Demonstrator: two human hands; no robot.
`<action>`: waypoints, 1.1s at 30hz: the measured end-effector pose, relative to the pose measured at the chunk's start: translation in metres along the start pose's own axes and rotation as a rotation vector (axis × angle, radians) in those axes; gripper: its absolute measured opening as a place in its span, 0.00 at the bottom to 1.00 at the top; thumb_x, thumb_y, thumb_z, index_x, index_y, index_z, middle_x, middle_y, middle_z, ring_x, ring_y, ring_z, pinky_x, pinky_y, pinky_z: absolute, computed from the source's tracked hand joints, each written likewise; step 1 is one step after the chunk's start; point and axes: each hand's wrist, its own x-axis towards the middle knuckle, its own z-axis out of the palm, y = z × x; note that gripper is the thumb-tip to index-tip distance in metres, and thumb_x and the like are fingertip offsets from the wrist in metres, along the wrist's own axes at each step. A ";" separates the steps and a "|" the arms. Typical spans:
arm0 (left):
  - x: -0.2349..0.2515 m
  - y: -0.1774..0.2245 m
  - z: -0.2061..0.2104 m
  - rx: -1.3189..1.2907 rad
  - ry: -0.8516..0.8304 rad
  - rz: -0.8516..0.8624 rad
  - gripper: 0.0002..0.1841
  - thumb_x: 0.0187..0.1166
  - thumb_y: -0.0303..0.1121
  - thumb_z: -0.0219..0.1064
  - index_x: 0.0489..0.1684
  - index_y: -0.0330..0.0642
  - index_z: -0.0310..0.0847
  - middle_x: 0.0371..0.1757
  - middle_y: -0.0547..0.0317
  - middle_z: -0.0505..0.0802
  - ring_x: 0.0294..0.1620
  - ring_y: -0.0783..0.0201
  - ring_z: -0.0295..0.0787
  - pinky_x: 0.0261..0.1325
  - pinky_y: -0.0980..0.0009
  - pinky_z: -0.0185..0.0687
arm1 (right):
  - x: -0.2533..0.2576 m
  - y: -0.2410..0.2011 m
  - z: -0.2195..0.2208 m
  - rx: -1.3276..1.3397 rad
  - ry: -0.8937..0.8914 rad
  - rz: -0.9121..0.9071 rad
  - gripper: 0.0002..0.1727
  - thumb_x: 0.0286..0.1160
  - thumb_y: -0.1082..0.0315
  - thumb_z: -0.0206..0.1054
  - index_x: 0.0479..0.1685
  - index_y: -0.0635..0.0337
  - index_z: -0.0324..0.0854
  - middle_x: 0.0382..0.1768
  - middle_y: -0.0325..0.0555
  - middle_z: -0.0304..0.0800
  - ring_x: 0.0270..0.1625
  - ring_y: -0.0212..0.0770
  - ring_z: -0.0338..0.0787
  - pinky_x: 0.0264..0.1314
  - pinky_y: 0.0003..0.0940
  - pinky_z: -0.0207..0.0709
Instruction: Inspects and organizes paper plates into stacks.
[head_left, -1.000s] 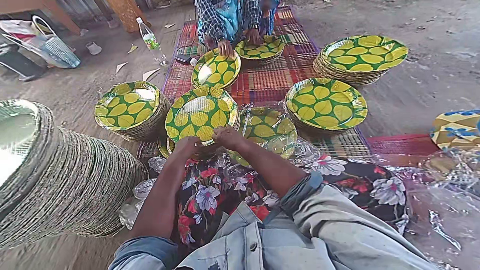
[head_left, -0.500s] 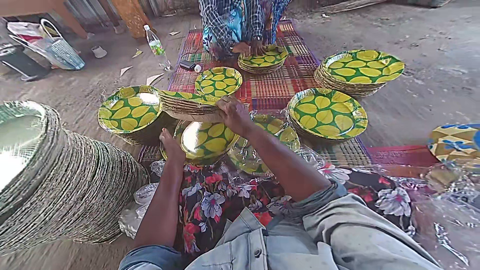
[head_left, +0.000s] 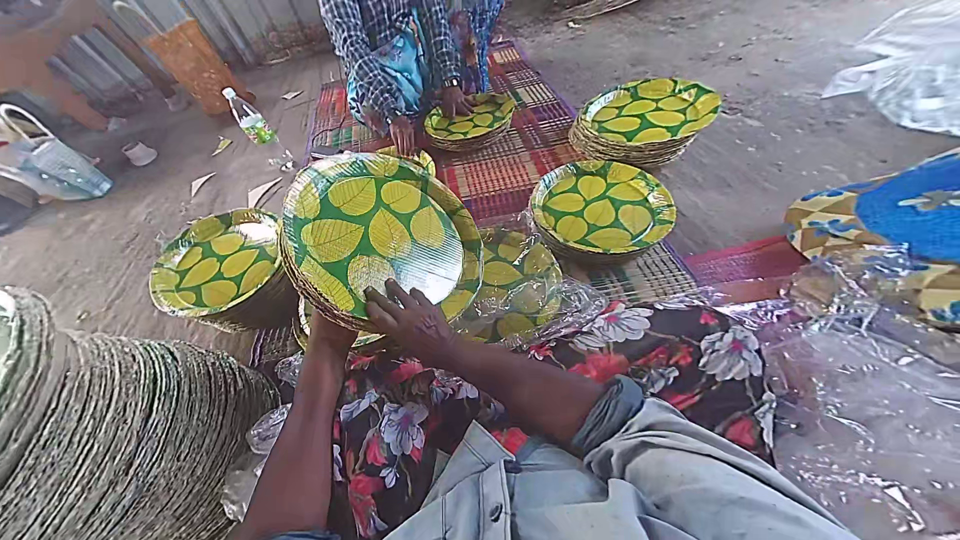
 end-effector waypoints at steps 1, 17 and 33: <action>0.001 0.004 0.002 0.138 -0.067 -0.003 0.20 0.96 0.40 0.38 0.74 0.45 0.69 0.60 0.55 0.86 0.60 0.62 0.84 0.64 0.57 0.81 | -0.001 0.012 -0.006 -0.002 0.064 -0.002 0.24 0.73 0.76 0.68 0.71 0.58 0.82 0.78 0.56 0.80 0.80 0.68 0.78 0.63 0.66 0.79; 0.027 -0.025 -0.004 1.942 -0.614 -0.192 0.24 0.84 0.29 0.64 0.80 0.37 0.74 0.77 0.37 0.81 0.80 0.37 0.75 0.81 0.38 0.66 | -0.093 0.218 -0.148 -0.327 -0.130 1.025 0.35 0.76 0.75 0.65 0.87 0.64 0.63 0.83 0.73 0.65 0.87 0.75 0.61 0.82 0.84 0.45; 0.025 -0.066 0.021 2.159 -0.545 -0.174 0.32 0.87 0.44 0.63 0.86 0.37 0.65 0.85 0.39 0.74 0.78 0.35 0.76 0.72 0.34 0.73 | -0.080 0.188 -0.097 -0.161 -0.315 0.709 0.24 0.80 0.68 0.67 0.75 0.64 0.78 0.76 0.67 0.77 0.82 0.66 0.73 0.79 0.70 0.62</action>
